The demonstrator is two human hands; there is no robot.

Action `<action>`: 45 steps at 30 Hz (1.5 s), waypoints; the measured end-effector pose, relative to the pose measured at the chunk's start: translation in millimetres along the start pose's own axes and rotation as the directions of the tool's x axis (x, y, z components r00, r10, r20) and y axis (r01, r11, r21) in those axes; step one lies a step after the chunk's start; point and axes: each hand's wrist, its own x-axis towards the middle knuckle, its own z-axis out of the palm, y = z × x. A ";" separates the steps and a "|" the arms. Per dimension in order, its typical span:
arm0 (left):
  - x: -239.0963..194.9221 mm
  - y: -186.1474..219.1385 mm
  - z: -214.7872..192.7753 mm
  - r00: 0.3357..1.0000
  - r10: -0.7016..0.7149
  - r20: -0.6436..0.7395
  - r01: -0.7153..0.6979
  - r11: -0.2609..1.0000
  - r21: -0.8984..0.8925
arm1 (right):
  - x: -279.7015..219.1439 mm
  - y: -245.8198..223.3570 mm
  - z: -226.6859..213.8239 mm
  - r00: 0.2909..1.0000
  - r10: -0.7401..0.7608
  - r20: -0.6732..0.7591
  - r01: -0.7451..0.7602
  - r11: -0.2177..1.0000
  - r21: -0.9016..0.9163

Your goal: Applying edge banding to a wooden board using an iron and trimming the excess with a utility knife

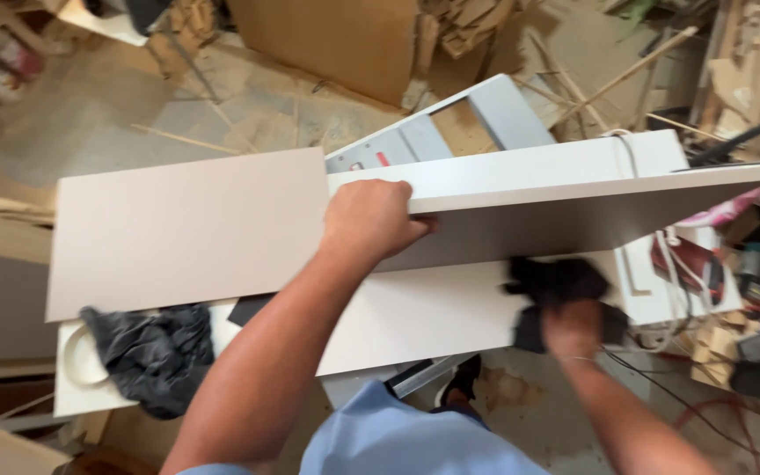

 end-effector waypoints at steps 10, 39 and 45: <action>-6.2 5.0 -1.0 0.999 0.031 -0.009 -0.032 0.999 -0.015 | 95.2 -203.5 -127.0 0.349 0.044 0.936 -0.702 0.674 0.230; -145.1 51.5 95.2 0.903 0.174 0.392 -0.153 0.985 -0.085 | 198.9 -86.4 -322.7 -0.153 0.164 0.975 -0.415 -0.906 0.087; -155.7 -31.9 226.6 0.975 -0.114 0.189 0.173 0.927 -0.333 | 109.7 -108.6 -255.8 -0.304 0.147 0.941 -0.333 -0.942 0.040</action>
